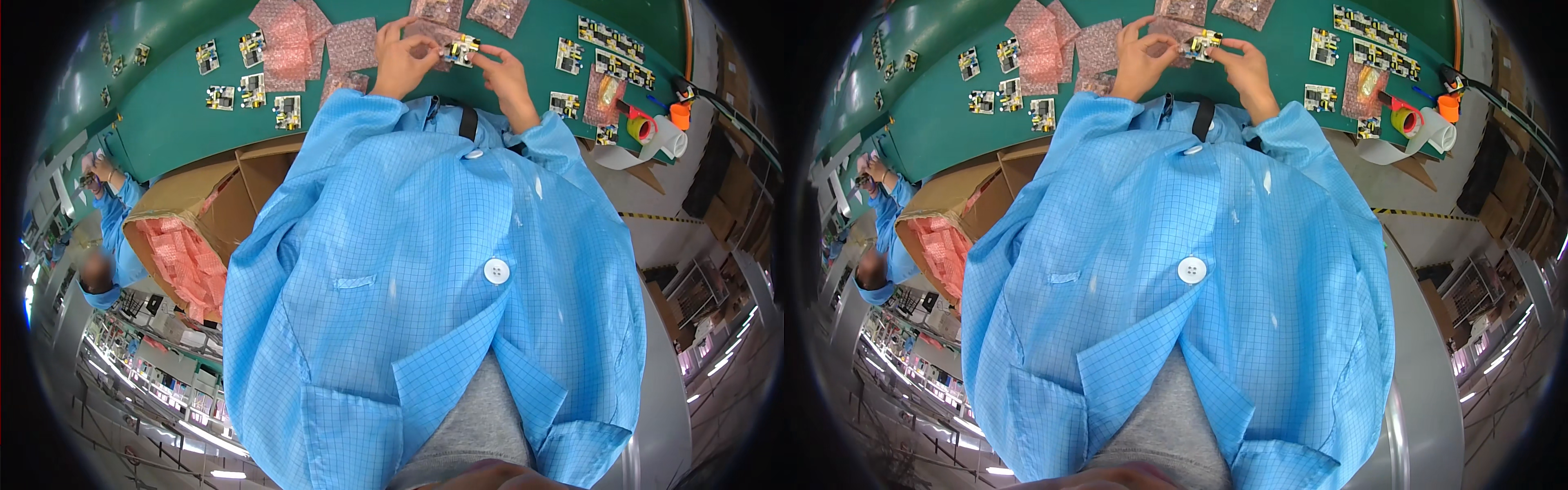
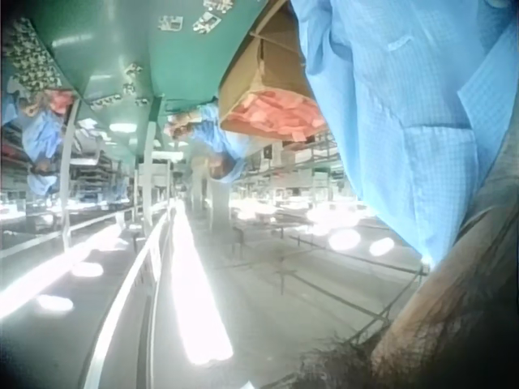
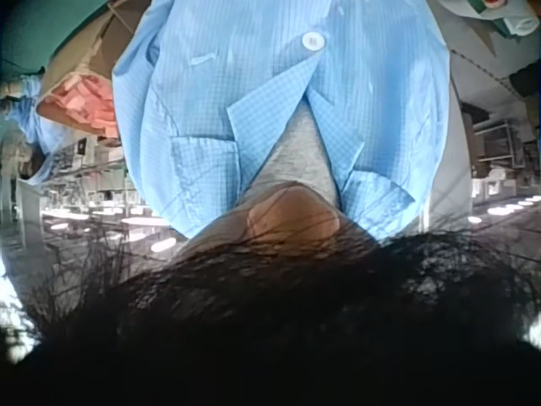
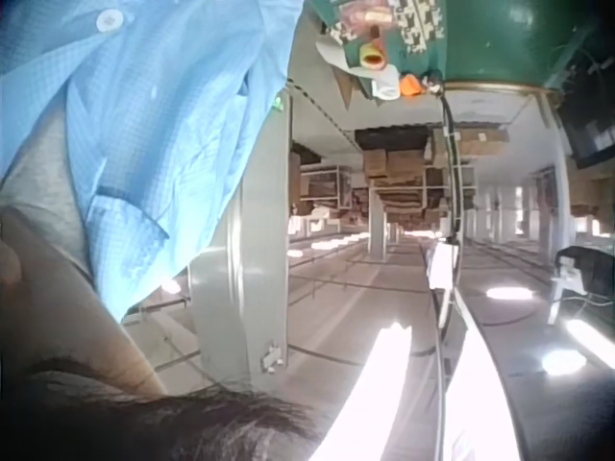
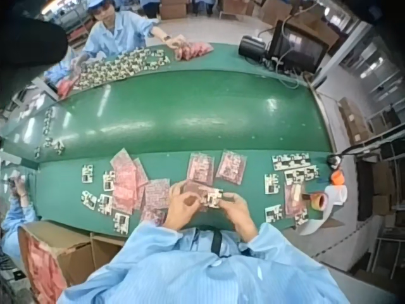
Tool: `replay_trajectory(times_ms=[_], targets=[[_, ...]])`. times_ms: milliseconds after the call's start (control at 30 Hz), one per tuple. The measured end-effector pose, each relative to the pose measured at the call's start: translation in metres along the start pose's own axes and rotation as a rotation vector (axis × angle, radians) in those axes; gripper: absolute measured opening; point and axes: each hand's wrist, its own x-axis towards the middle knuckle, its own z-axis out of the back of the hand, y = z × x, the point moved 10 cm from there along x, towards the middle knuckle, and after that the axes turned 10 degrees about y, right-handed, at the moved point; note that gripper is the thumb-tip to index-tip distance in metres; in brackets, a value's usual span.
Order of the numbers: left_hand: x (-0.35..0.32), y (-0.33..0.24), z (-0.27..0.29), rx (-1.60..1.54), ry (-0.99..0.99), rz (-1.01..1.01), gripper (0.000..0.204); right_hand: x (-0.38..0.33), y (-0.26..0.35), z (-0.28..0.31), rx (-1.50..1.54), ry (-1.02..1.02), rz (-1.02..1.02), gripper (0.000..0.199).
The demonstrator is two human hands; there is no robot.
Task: Wrapping small green circuit boards in pink bubble wrap pouches and organizing them on the workbench.
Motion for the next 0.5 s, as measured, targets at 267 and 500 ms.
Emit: replay_trajectory(times_ms=[267, 500], targets=[[-0.010, -0.046, 0.013, -0.065, -0.114, -0.335, 0.019, -0.002, 0.013, -0.026, -0.064, 0.183, 0.193, 0.050], [-0.008, -0.045, 0.012, -0.082, -0.105, -0.265, 0.017, -0.007, 0.019, -0.009, -0.009, 0.001, 0.171, 0.052]])
